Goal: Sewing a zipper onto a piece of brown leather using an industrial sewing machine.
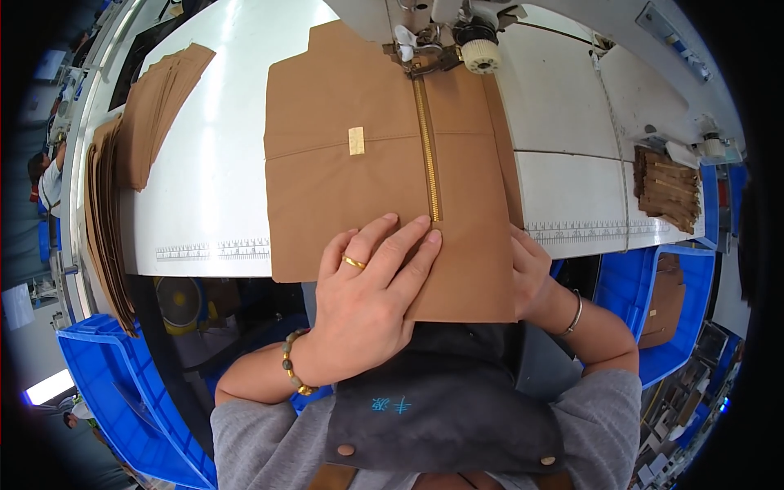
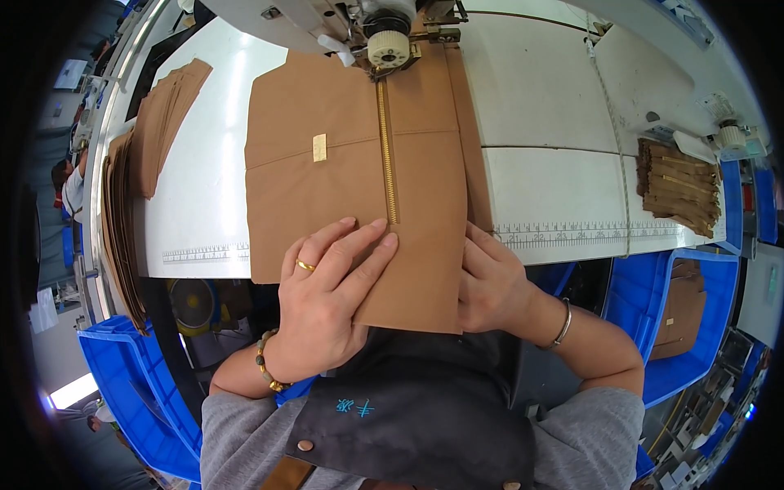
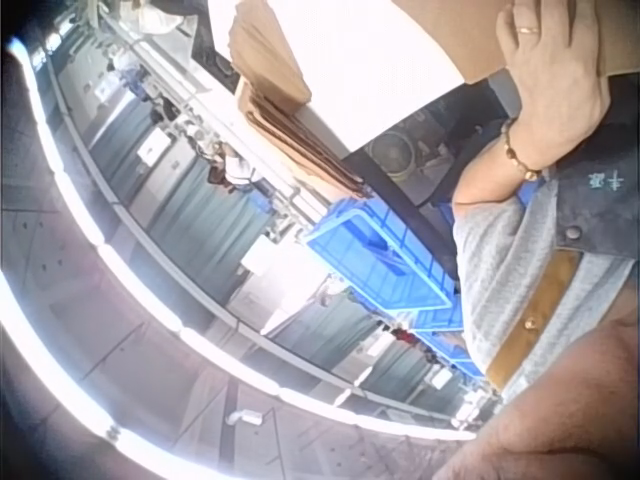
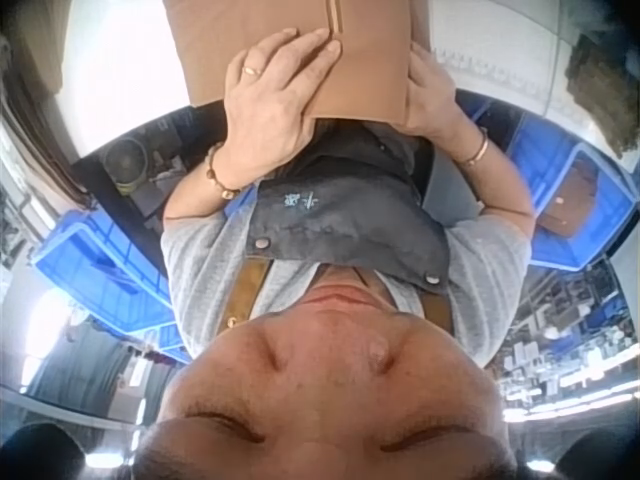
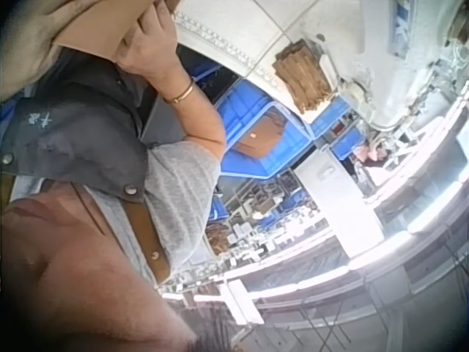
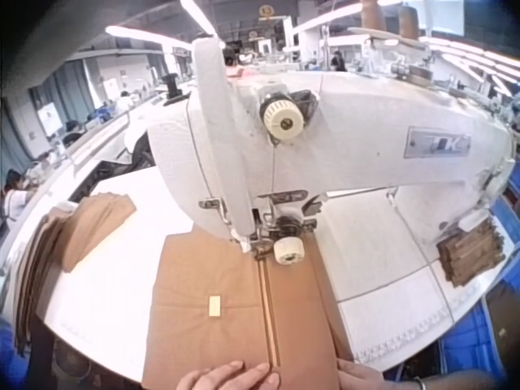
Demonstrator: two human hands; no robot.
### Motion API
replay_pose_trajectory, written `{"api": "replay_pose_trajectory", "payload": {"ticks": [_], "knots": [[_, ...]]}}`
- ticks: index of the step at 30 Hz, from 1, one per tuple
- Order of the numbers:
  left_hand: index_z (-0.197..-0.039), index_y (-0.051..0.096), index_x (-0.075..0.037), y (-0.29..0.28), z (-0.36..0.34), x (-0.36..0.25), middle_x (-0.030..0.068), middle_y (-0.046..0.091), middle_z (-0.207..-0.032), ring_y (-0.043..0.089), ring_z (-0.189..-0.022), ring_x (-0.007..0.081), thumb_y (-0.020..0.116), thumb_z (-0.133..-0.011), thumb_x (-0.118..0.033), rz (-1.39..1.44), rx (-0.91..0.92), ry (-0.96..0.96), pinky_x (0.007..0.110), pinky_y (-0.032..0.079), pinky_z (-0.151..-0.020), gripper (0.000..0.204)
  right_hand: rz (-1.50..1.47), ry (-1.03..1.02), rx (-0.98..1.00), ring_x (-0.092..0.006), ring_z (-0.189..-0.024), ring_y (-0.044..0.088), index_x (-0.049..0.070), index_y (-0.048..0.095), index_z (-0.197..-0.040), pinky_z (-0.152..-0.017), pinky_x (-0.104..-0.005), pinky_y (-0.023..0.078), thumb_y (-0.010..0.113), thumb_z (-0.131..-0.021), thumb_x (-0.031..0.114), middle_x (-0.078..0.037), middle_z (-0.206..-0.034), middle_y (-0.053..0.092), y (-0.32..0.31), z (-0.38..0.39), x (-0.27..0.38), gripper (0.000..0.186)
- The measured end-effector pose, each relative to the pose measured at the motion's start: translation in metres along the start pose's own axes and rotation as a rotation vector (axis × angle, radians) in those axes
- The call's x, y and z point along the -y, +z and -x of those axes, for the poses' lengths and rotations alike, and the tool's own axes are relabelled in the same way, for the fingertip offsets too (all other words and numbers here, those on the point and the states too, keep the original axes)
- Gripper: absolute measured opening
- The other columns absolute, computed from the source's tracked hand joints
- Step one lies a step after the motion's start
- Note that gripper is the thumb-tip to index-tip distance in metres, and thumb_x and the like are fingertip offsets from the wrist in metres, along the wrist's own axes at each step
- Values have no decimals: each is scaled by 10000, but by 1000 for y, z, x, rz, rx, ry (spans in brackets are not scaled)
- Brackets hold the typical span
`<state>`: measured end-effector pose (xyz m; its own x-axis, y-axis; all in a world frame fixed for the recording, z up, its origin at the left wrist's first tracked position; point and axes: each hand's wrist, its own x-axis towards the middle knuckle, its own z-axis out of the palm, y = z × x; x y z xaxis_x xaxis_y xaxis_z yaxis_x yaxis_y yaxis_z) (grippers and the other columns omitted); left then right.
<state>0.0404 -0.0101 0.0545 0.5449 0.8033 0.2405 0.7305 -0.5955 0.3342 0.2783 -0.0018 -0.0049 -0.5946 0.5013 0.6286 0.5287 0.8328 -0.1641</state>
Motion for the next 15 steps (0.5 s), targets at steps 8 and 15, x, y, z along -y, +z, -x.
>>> {"api": "replay_pose_trajectory", "payload": {"ticks": [8, 15], "knots": [[-1338, 726, -87, 1, 0, 0, 67, 684, -1369, 605, -1255, 329, 706, -822, -165, -14, 1, 1, 446, 439, -1049, 522, 6, 19, 0, -414, -1152, 714, -19, 740, -1150, -973, -515, 622, 632, -693, 181, -175, -1193, 680, -1, 0, 1, 511], [-1337, 729, -88, 4, 0, 0, 59, 690, -1369, 614, -1252, 317, 701, -820, -172, -37, -8, 16, 449, 436, -1056, 525, 13, 15, -5, -409, -1125, 721, -37, 735, -1141, -951, -507, 627, 629, -644, 150, -179, -1175, 696, 1, 3, 1, 542]]}}
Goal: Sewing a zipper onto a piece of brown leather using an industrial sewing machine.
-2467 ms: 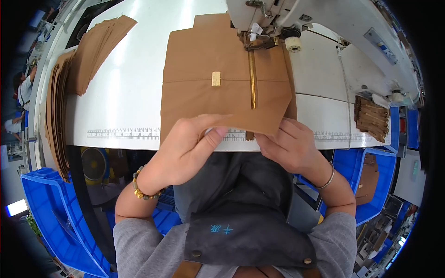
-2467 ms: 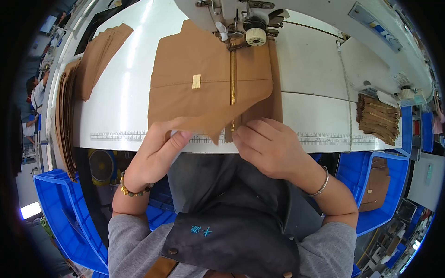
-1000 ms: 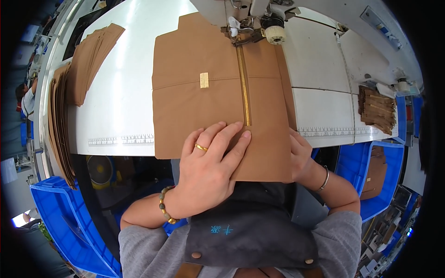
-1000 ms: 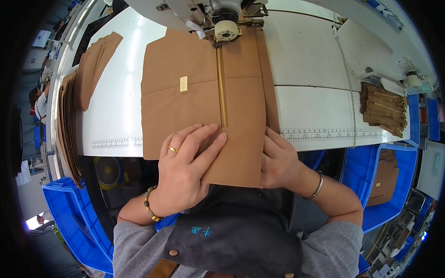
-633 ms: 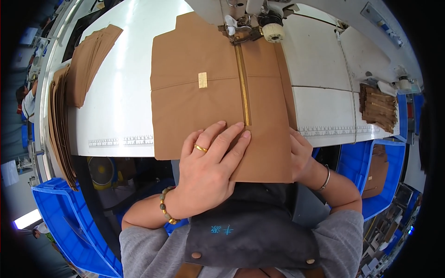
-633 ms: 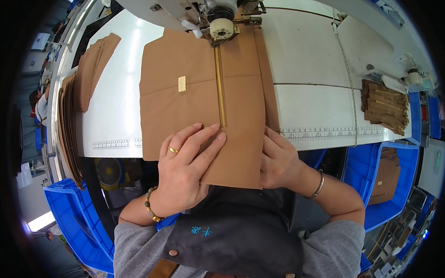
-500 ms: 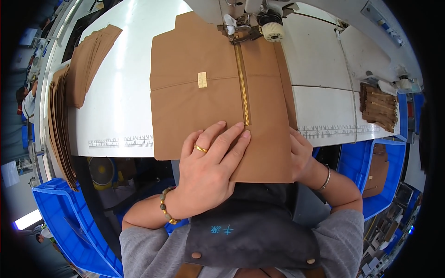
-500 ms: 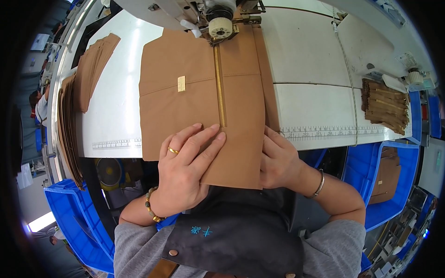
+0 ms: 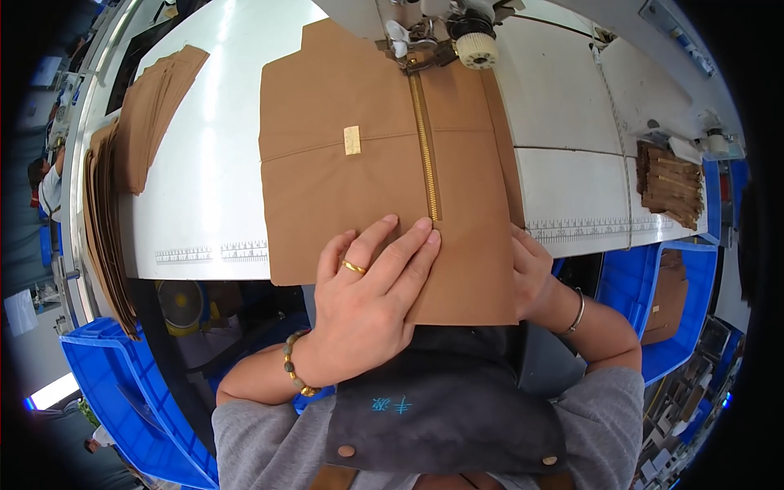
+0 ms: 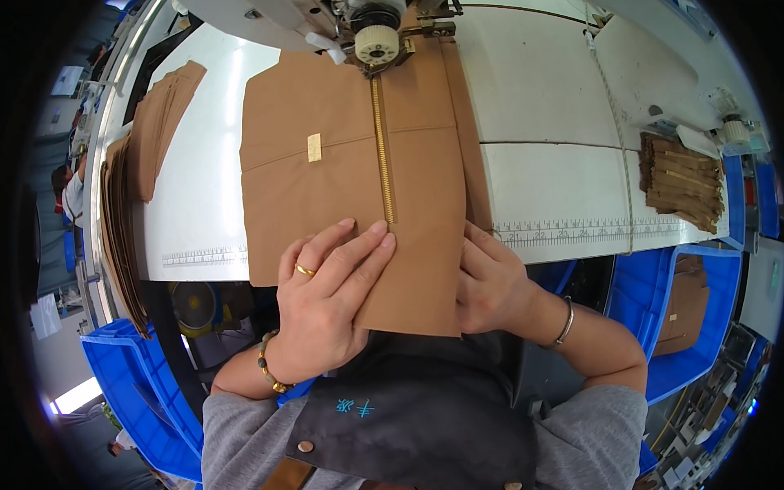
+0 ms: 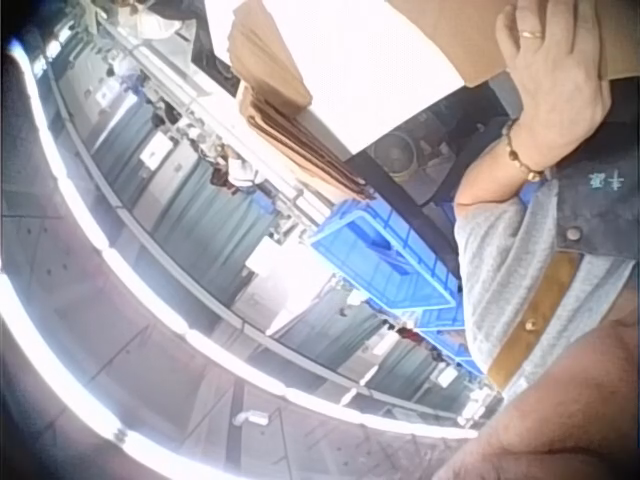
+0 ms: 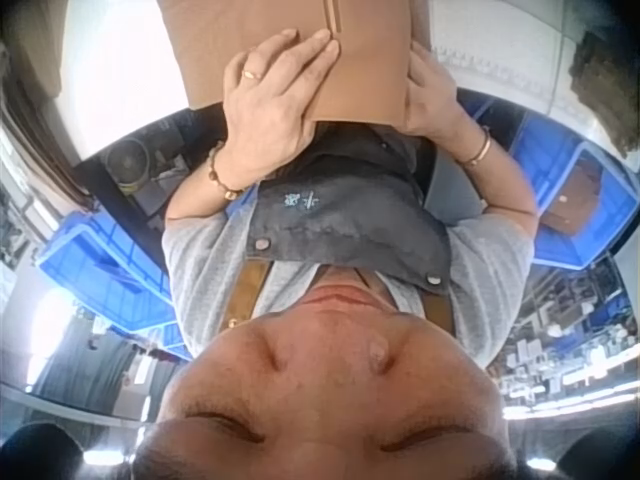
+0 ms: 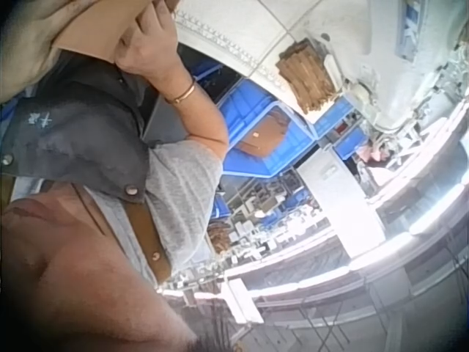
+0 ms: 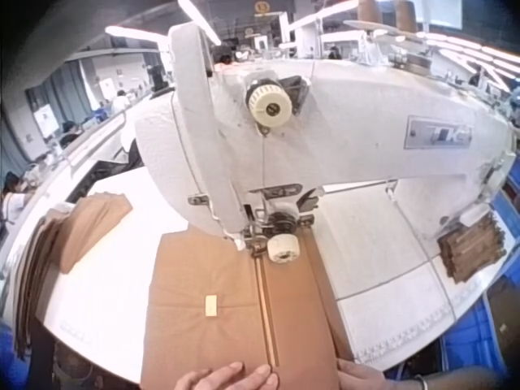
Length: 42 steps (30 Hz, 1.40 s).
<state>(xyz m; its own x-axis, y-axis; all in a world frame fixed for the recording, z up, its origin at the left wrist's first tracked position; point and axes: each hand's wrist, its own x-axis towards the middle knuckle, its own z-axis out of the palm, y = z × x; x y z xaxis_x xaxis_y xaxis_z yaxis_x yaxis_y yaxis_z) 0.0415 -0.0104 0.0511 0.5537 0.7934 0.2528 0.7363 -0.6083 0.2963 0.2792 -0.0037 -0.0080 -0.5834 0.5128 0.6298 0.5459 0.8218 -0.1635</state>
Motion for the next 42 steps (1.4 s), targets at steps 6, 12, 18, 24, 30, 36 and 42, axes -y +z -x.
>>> {"api": "replay_pose_trajectory", "payload": {"ticks": [6, 12, 18, 24, 30, 36, 42], "knots": [[-1337, 729, -83, -7, 0, -3, 57, 677, -1392, 615, -1256, 295, 701, -882, -473, -86, 74, 25, 512, 391, -1113, 599, -103, 73, 64, -378, -992, 726, -36, 714, -1003, -898, -482, 627, 741, -688, 137, -180, -1060, 703, -29, -3, -6, 360], [-1336, 721, -57, -5, 4, 1, 74, 667, -1400, 615, -1274, 284, 625, -906, -692, -49, 97, 56, 586, 298, -1193, 774, -79, 263, 60, -339, -924, 709, -7, 683, -949, -926, -485, 597, 759, -832, 100, -146, -980, 698, -67, -32, -28, 176], [-1244, 764, -80, 5, -1, 10, 67, 695, -1354, 669, -1224, 239, 792, -872, -310, -154, -8, 126, 559, 340, -1210, 439, -154, 119, 167, -300, -1129, 668, -5, 718, -1099, -1012, -494, 548, 738, -874, 154, -132, -1144, 700, -24, -42, -9, 277], [-1247, 747, -82, -16, -39, 45, 78, 687, -1377, 664, -1242, 251, 860, -758, -207, 99, 133, 283, 496, 449, -1141, 517, -50, -12, 185, -310, -1092, 665, -14, 747, -1037, -1021, -486, 535, 751, -822, 164, -156, -1117, 700, -26, -43, -8, 278], [-1437, 597, -24, -16, -72, 47, 97, 595, -1483, 535, -1392, 323, 827, -698, -522, -113, 209, 51, 565, 419, -1157, 921, -152, -61, 322, -297, -1033, 709, -26, 738, -1074, -978, -480, 570, 801, -840, 198, -118, -1049, 727, -33, -56, -23, 330], [-1402, 651, -64, -20, -77, 47, 76, 634, -1435, 567, -1373, 306, 850, -628, -567, -133, 199, 61, 591, 423, -1148, 945, -87, 189, 248, -325, -1253, 593, 8, 686, -1242, -1111, -514, 454, 840, -718, 447, -146, -1297, 656, -28, -69, -50, 700], [-1399, 660, -72, -17, -88, 56, 72, 635, -1432, 583, -1343, 301, 853, -618, -577, -146, 171, 77, 607, 416, -1147, 950, 27, 157, 333, -335, -1346, 544, 13, 672, -1283, -1157, -517, 400, 835, -705, 554, -154, -1437, 616, -19, -74, -62, 808]]}}
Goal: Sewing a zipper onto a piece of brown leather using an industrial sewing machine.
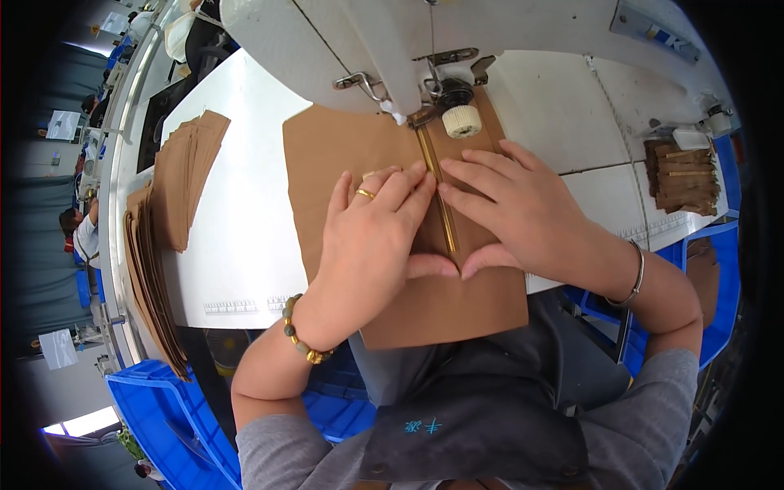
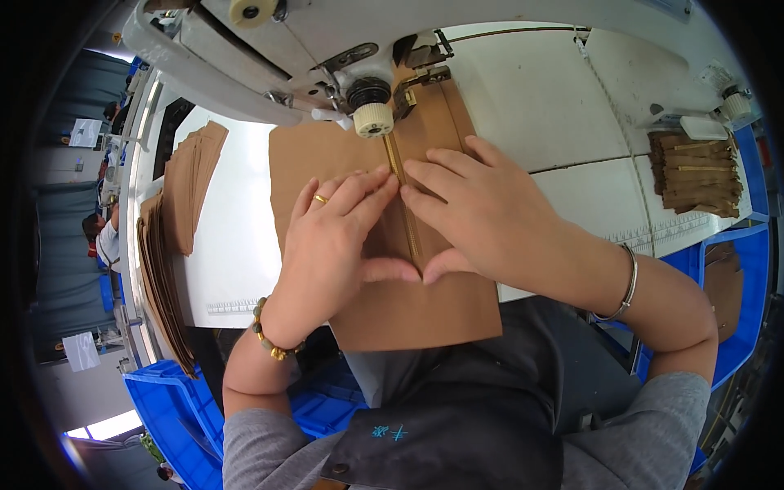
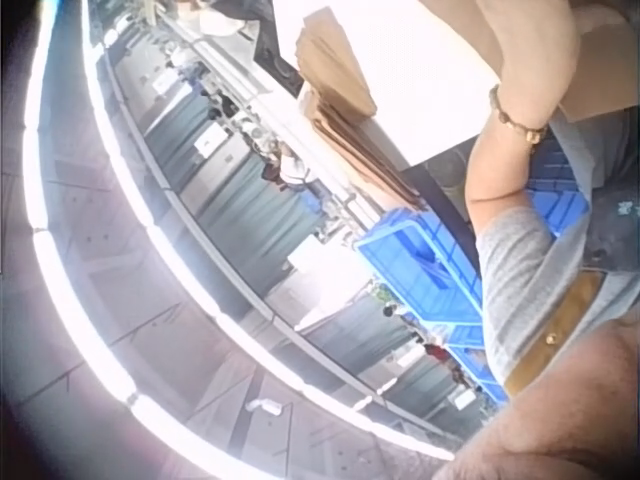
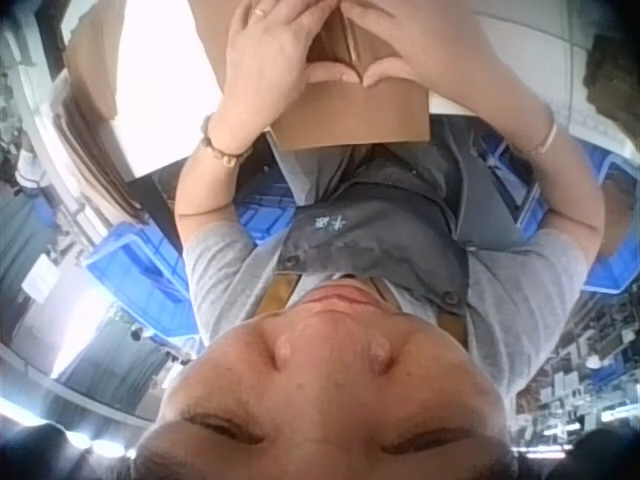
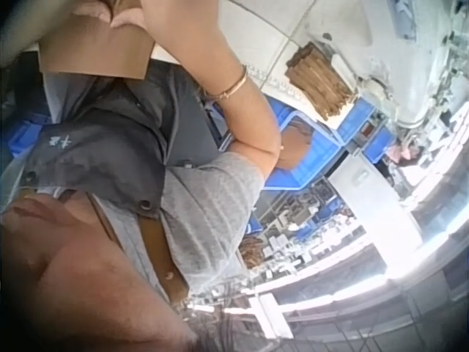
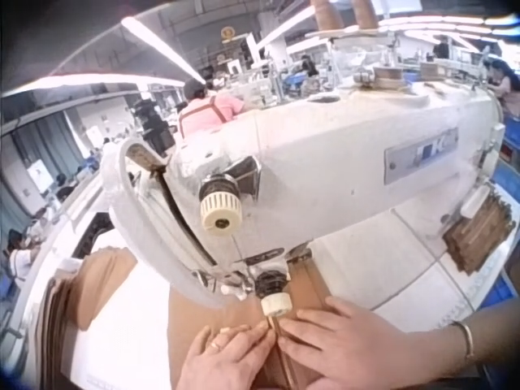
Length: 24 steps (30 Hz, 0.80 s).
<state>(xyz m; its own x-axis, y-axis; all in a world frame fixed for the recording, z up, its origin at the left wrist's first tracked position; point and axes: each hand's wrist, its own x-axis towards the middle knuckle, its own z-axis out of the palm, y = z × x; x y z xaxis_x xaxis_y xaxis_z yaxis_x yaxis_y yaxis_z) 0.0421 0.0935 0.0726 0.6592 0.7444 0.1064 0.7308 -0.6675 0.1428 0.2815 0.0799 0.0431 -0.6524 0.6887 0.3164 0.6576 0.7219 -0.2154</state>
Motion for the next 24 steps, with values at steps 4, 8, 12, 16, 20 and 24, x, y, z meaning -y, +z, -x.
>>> {"api": "replay_pose_trajectory", "payload": {"ticks": [4, 8, 12, 16, 20, 24], "knots": [[-1387, 669, -65, 2, -11, 11, 72, 635, -1420, 595, -1312, 307, 854, -623, -577, -2, -25, 4, 607, 412, -1146, 939, 31, -4, -42, -334, -1335, 555, 10, 690, -1263, -1147, -502, 405, 836, -696, 556, -147, -1417, 634, 6, -9, -10, 801], [-1370, 683, -50, 2, -22, 20, 98, 644, -1320, 610, -1233, 315, 855, -625, -584, -2, -38, 18, 544, 435, -1095, 932, 54, -5, -51, -309, -1311, 575, 21, 701, -1262, -1124, -469, 419, 843, -687, 543, -137, -1384, 655, 10, -17, -19, 789], [-1346, 702, -40, 1, -32, 27, 142, 632, -1174, 607, -1130, 345, 853, -625, -590, -13, -81, 15, 486, 455, -1015, 919, 56, 0, -102, -285, -1295, 587, 33, 706, -1261, -1099, -438, 433, 847, -684, 529, -124, -1356, 667, 12, -25, -26, 774], [-1325, 714, -35, 2, -34, 30, 149, 617, -1124, 597, -1086, 361, 853, -624, -588, -5, -114, 33, 481, 459, -993, 904, 79, -9, -134, -270, -1261, 604, 42, 717, -1243, -1070, -412, 449, 851, -683, 508, -108, -1321, 678, 13, -27, -28, 741], [-1302, 726, -46, 8, -25, 26, 104, 630, -1333, 552, -1319, 303, 838, -697, -519, 12, -75, -46, 533, 406, -1124, 776, -31, -37, -165, -277, -1197, 632, 65, 754, -1167, -1034, -415, 488, 851, -702, 443, -101, -1267, 690, 12, -23, -27, 607], [-1263, 746, -55, 19, -1, 15, 89, 690, -1332, 585, -1341, 318, 822, -775, -444, 11, -152, -6, 575, 426, -1132, 629, -81, -87, -126, -285, -1129, 656, 71, 775, -1098, -998, -413, 520, 847, -712, 384, -101, -1220, 701, 10, -16, -20, 502]]}}
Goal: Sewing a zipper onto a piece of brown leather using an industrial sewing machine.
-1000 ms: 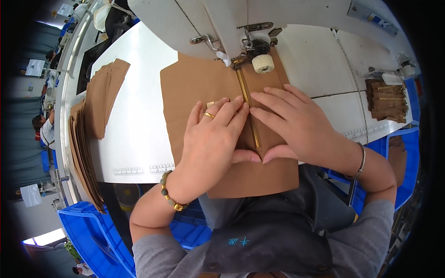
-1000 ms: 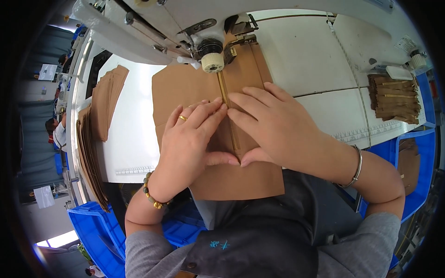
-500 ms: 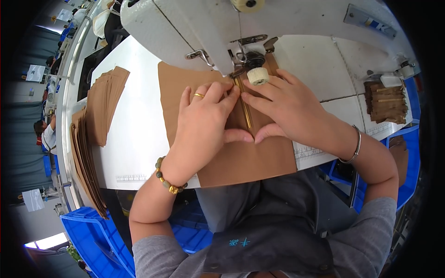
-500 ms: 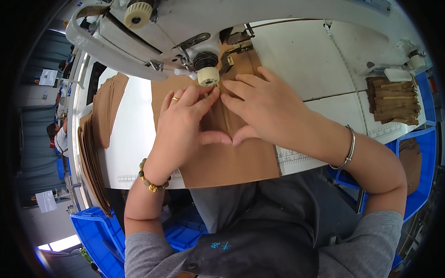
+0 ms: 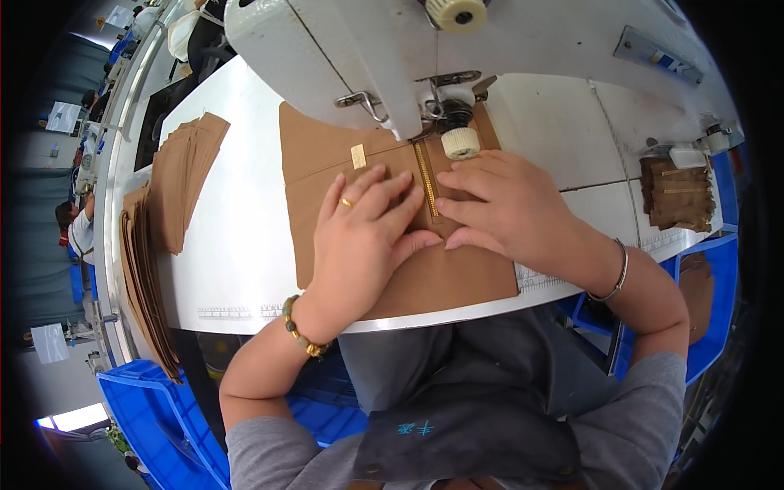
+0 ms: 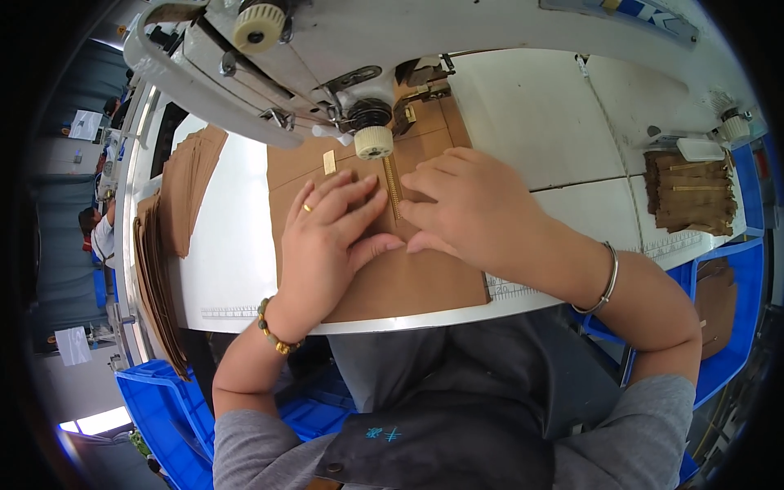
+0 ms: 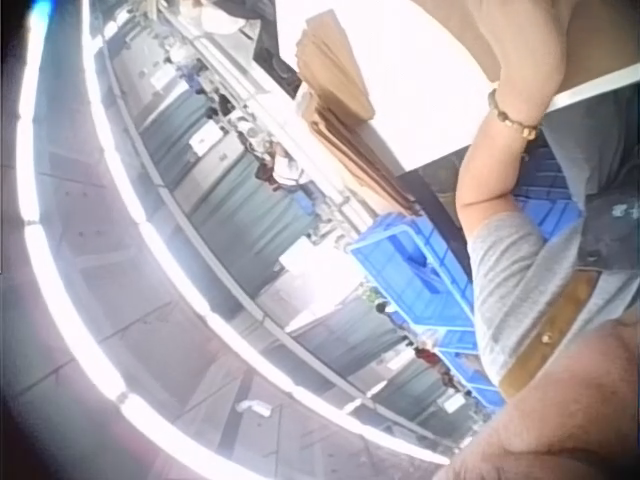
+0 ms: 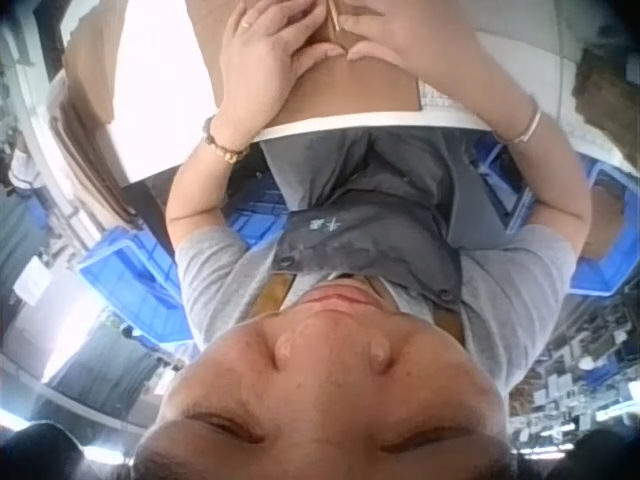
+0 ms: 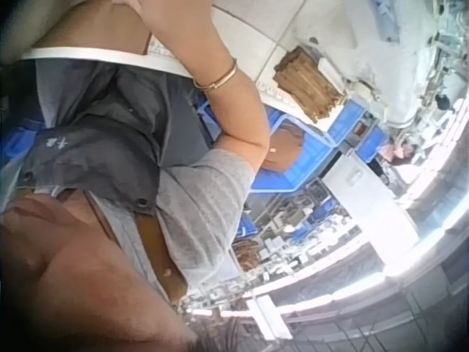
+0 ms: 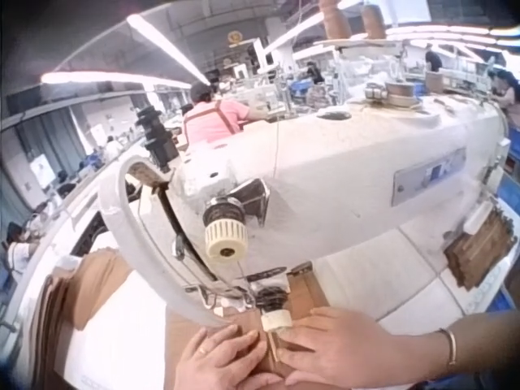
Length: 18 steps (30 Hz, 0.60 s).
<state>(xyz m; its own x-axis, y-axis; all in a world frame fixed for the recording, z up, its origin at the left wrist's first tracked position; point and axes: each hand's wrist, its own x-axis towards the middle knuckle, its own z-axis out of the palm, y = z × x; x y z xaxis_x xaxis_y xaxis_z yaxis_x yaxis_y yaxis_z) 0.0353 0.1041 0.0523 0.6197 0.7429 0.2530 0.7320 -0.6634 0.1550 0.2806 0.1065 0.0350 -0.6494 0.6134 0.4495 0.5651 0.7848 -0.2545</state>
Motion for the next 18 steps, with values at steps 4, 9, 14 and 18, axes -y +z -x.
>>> {"api": "replay_pose_trajectory", "payload": {"ticks": [4, 9, 14, 18], "knots": [[-1184, 777, -48, 9, 12, -5, 89, 730, -1258, 668, -1227, 317, 839, -788, -330, 155, -110, 40, 468, 532, -1038, 489, -3, -5, -52, -286, -1075, 669, 52, 776, -1049, -981, -410, 531, 844, -719, 346, -108, -1184, 706, 0, 2, 7, 447], [-1180, 794, -72, 5, 10, -3, 81, 745, -1227, 691, -1194, 319, 868, -728, -325, 126, -125, 66, 426, 570, -977, 523, 12, -15, -19, -279, -1092, 670, 42, 774, -1049, -1004, -423, 525, 842, -733, 334, -117, -1191, 704, -4, 2, 9, 436], [-1163, 794, -64, 2, 1, 4, 80, 742, -1189, 691, -1175, 317, 860, -720, -342, 111, -112, 102, 441, 546, -1016, 528, 50, -2, -4, -269, -1140, 666, 52, 768, -1129, -1074, -457, 495, 837, -753, 330, -113, -1196, 701, -1, -1, 5, 473], [-1169, 792, -61, 5, -10, 13, 79, 741, -1193, 687, -1180, 316, 855, -732, -351, 114, -124, 108, 448, 531, -1035, 529, 51, 31, 37, -265, -1156, 662, 62, 767, -1153, -1085, -467, 488, 832, -770, 322, -103, -1196, 703, 2, -7, -5, 467]]}}
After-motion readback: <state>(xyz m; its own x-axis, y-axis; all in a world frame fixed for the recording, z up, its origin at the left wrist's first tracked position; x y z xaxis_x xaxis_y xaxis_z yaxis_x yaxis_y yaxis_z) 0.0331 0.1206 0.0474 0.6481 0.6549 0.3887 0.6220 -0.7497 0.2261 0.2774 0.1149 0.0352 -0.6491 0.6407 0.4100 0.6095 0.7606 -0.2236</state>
